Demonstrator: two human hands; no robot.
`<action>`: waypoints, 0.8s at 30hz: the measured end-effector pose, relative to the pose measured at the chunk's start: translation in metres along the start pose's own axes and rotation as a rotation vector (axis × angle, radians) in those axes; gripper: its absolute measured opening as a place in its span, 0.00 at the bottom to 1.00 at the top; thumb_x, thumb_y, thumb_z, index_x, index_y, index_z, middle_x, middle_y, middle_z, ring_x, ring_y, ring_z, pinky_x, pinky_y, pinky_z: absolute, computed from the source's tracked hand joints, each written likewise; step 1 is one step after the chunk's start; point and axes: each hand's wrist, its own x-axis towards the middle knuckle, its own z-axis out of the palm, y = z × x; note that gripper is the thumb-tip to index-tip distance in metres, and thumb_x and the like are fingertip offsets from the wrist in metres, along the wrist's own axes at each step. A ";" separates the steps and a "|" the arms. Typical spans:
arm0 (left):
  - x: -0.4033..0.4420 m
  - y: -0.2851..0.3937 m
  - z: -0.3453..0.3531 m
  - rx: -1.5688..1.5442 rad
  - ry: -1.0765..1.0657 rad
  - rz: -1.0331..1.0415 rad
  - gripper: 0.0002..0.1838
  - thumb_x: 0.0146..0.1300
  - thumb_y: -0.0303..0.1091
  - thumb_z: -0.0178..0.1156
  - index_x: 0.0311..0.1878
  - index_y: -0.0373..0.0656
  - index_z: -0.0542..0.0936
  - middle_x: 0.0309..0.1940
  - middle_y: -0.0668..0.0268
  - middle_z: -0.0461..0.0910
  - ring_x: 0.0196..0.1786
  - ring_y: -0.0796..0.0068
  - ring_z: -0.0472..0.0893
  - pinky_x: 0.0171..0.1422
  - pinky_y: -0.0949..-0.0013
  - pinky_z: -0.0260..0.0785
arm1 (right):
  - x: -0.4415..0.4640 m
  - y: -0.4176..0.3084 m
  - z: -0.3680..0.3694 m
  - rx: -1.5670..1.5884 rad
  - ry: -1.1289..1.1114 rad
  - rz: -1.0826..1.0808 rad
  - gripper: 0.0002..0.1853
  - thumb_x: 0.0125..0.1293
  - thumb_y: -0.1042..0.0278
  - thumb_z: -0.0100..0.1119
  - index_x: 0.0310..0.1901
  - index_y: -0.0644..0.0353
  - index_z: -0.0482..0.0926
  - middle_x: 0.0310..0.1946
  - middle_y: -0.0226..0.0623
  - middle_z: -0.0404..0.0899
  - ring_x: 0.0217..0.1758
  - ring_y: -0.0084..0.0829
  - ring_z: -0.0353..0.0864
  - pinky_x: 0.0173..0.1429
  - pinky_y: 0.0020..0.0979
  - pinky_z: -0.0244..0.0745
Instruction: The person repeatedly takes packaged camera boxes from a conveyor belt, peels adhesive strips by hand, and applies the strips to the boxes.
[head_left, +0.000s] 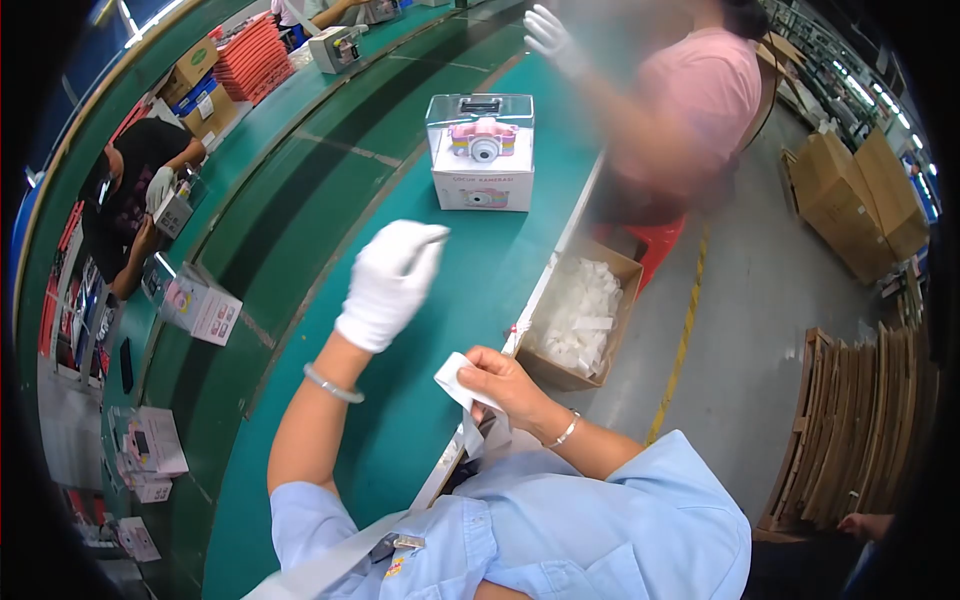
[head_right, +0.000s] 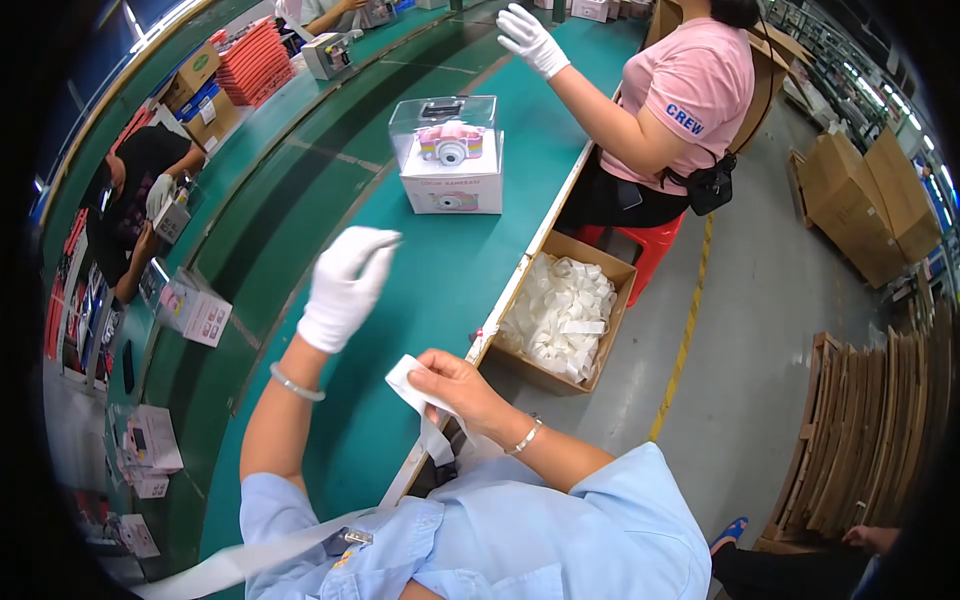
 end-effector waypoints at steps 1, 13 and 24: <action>0.018 0.006 0.016 0.036 -0.039 0.120 0.07 0.54 0.22 0.59 0.37 0.39 0.79 0.31 0.60 0.79 0.34 0.62 0.79 0.40 0.67 0.72 | -0.004 -0.003 -0.003 0.004 0.006 -0.008 0.09 0.66 0.61 0.54 0.37 0.58 0.73 0.28 0.28 0.74 0.23 0.15 0.72 0.25 0.18 0.70; 0.126 -0.023 0.204 0.898 -0.813 0.336 0.10 0.50 0.29 0.51 0.32 0.34 0.78 0.37 0.44 0.76 0.48 0.49 0.74 0.67 0.49 0.52 | -0.038 -0.021 -0.052 0.086 0.201 -0.104 0.09 0.66 0.62 0.55 0.37 0.59 0.73 0.27 0.29 0.76 0.21 0.17 0.74 0.24 0.18 0.72; 0.015 -0.033 0.034 0.752 -0.581 0.273 0.11 0.50 0.31 0.56 0.37 0.39 0.76 0.49 0.55 0.74 0.55 0.60 0.71 0.63 0.52 0.56 | -0.019 -0.029 -0.060 0.154 0.052 -0.053 0.09 0.67 0.62 0.53 0.39 0.59 0.73 0.29 0.29 0.75 0.24 0.15 0.73 0.25 0.17 0.72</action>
